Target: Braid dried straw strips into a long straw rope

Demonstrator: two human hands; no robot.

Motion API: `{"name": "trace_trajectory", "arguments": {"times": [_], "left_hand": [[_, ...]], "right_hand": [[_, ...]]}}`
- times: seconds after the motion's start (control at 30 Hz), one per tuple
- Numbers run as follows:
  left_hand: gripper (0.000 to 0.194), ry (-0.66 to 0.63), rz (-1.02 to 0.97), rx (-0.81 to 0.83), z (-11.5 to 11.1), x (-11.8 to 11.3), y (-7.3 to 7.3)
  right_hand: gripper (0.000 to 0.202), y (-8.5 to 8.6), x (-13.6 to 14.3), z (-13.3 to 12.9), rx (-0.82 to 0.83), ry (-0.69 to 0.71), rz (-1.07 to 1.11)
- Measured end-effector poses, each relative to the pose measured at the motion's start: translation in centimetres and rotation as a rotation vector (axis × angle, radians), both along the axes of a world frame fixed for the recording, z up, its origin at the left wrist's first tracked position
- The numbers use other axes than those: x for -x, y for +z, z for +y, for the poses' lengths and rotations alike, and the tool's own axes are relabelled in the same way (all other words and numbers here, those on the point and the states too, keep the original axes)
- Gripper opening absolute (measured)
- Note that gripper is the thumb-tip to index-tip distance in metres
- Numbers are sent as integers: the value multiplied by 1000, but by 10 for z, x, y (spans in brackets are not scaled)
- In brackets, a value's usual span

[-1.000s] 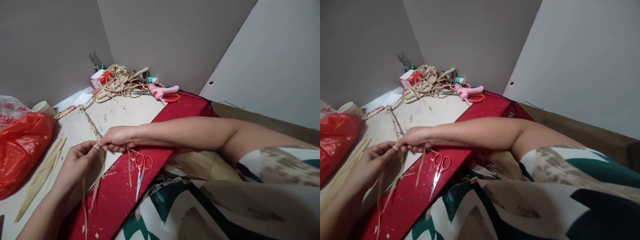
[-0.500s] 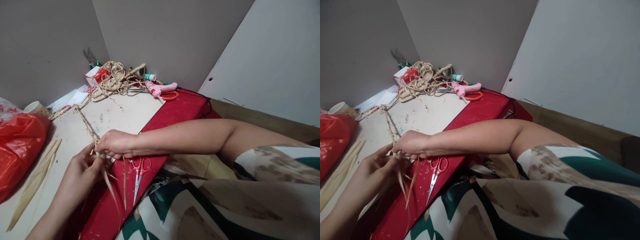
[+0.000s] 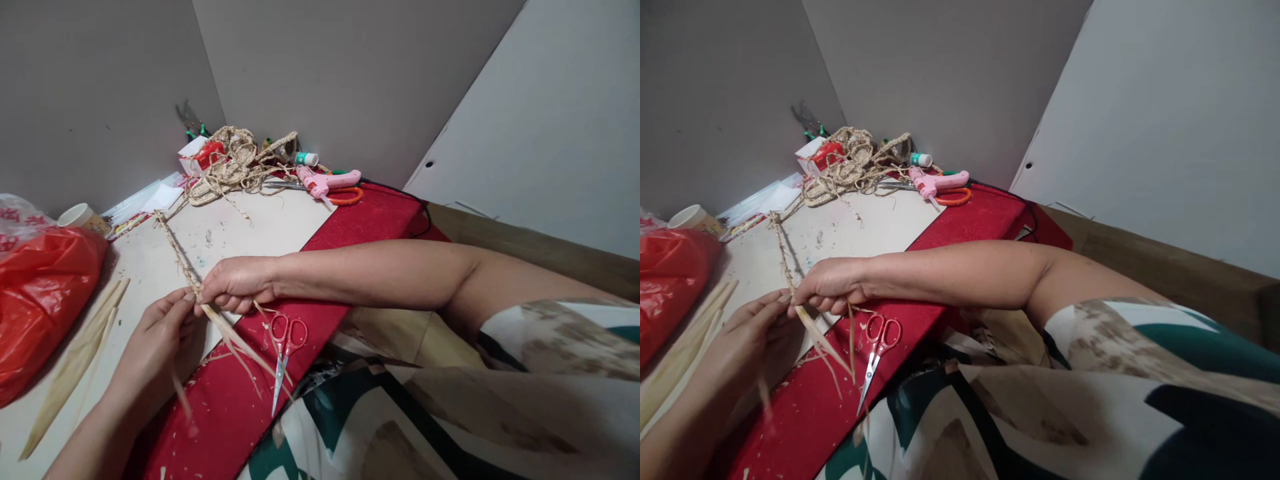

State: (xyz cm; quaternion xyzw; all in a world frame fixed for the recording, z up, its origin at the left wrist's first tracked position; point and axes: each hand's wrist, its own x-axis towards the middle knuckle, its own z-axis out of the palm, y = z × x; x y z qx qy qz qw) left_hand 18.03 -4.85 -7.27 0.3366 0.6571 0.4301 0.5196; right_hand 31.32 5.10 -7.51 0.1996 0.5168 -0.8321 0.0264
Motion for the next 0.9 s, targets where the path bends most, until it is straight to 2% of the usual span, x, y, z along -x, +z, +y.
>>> {"name": "trace_trajectory", "arguments": {"times": [0.07, 0.17, 0.3, 0.43, 0.57, 0.67, 0.83, 0.9], "left_hand": [[27, -45, 76, -8, -1, 8, -3], [32, -113, 153, -7, 0, 19, -5], [33, -145, 156, 0, 4, 20, -5], [31, -128, 77, 38, 5, 11, -3], [28, -48, 57, 41, 2, 6, -5], [24, -14, 40, -12, -1, 5, -7], [21, -28, -35, -57, -2, 4, -7], [26, -25, -106, -58, -2, 3, -5]], "right_hand": [[15, 2, -1, 3, -72, 39, -27], [13, 3, -3, 6, -265, 47, -74], [10, 1, -4, 9, -676, 22, -24], [17, 4, -6, 7, -1077, 72, -4], [26, 15, -11, 5, -1307, 120, -39], [25, 23, -17, 4, -1380, 127, -86], [25, 22, -20, -11, -1146, 86, -54], [23, 18, -20, -21, -1185, 69, -55]]}}
